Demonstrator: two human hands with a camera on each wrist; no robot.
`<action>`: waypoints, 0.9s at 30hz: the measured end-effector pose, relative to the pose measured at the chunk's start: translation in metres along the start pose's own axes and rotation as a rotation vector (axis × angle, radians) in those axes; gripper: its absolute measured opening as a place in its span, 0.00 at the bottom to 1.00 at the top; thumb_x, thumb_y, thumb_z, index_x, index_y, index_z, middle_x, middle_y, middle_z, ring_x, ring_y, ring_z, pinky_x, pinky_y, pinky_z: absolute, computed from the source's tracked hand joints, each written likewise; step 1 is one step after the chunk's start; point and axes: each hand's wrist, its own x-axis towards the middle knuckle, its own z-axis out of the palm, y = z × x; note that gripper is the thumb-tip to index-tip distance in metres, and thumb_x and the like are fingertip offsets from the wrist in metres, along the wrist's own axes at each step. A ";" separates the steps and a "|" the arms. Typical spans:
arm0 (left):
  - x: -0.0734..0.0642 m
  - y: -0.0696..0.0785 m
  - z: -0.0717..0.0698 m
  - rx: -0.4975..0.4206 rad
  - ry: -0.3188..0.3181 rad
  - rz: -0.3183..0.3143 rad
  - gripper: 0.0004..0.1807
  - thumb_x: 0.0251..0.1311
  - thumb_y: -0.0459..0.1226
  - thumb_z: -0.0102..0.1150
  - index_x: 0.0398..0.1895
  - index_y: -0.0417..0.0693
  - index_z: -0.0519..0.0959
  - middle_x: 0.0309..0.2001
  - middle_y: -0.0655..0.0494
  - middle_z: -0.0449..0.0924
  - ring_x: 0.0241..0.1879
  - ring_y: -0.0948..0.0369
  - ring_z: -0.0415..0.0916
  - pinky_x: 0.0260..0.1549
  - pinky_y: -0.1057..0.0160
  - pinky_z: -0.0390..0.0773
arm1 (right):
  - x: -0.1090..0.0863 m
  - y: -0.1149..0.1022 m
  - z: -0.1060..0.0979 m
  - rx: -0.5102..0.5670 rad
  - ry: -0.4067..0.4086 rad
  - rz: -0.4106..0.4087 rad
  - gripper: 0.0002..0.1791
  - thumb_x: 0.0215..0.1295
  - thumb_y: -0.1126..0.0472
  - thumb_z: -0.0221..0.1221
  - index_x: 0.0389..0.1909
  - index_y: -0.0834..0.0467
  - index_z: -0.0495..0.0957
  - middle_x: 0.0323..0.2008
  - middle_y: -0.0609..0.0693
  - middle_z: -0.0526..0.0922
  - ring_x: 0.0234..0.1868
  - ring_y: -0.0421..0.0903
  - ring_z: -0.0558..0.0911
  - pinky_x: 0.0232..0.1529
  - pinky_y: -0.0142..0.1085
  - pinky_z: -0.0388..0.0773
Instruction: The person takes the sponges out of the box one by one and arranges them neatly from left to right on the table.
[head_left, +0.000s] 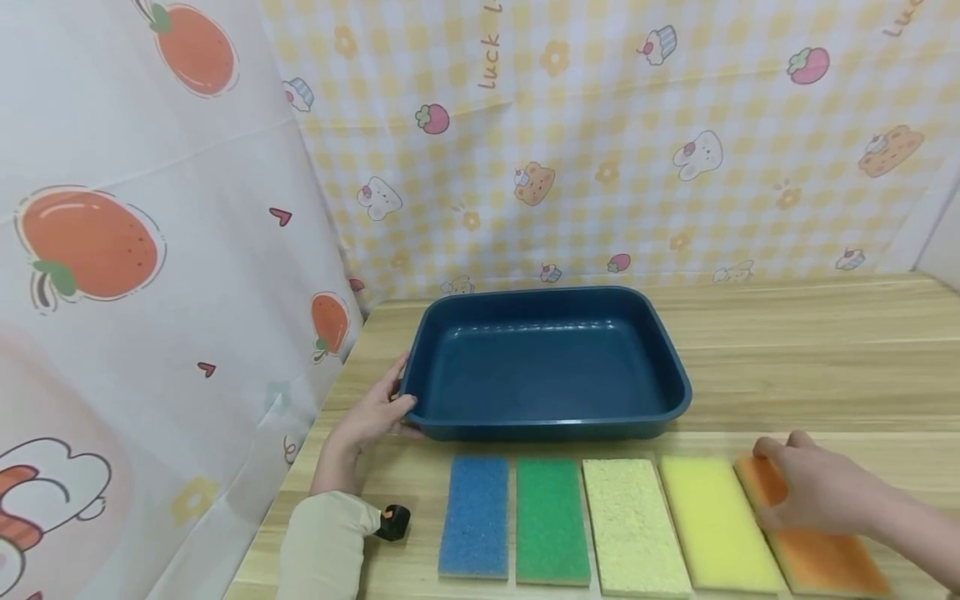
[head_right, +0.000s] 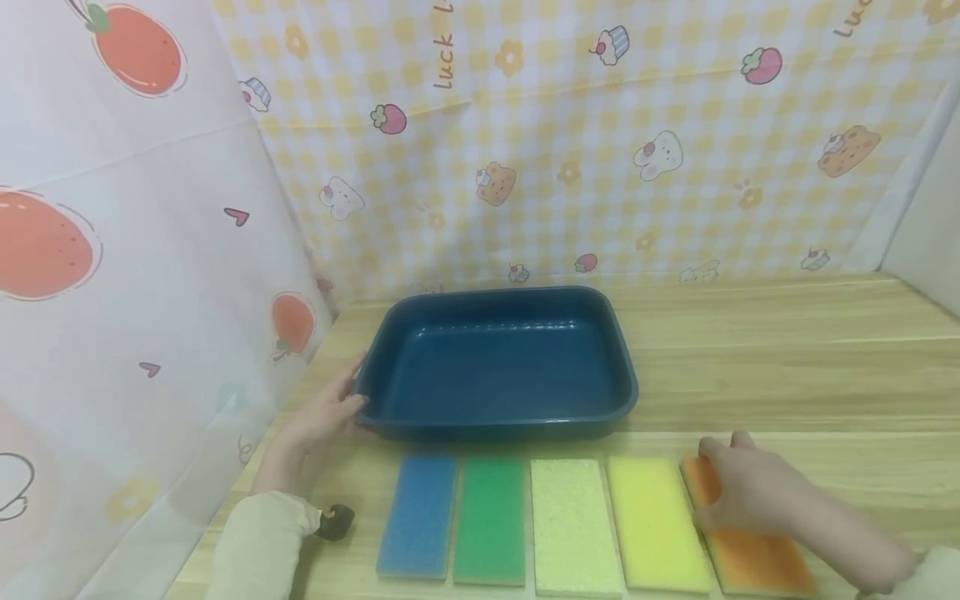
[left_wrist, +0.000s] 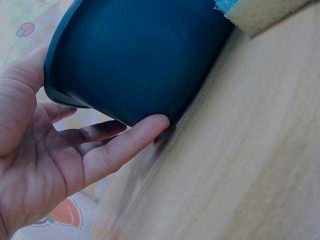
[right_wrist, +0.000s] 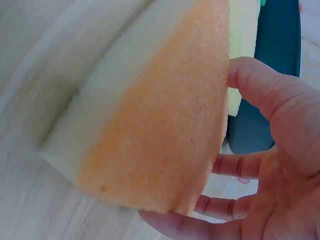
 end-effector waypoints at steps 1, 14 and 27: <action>0.000 0.000 0.000 0.003 -0.001 0.001 0.41 0.58 0.28 0.40 0.71 0.62 0.37 0.63 0.34 0.49 0.51 0.39 0.65 0.33 0.48 0.79 | -0.001 -0.001 0.001 0.002 0.003 0.005 0.40 0.35 0.54 0.68 0.50 0.71 0.66 0.33 0.61 0.67 0.19 0.44 0.65 0.18 0.34 0.63; 0.006 -0.001 0.006 0.003 -0.012 -0.002 0.41 0.58 0.28 0.40 0.71 0.60 0.37 0.63 0.33 0.49 0.50 0.39 0.67 0.33 0.48 0.79 | -0.005 0.002 0.008 -0.012 0.011 0.044 0.44 0.33 0.53 0.69 0.51 0.72 0.65 0.33 0.61 0.68 0.20 0.45 0.65 0.19 0.35 0.64; -0.001 -0.016 -0.002 0.014 0.000 -0.029 0.41 0.58 0.27 0.41 0.71 0.60 0.39 0.64 0.32 0.47 0.50 0.39 0.66 0.32 0.48 0.79 | -0.004 -0.006 0.013 0.037 -0.033 0.004 0.43 0.35 0.54 0.68 0.53 0.72 0.64 0.38 0.64 0.72 0.24 0.45 0.68 0.21 0.36 0.68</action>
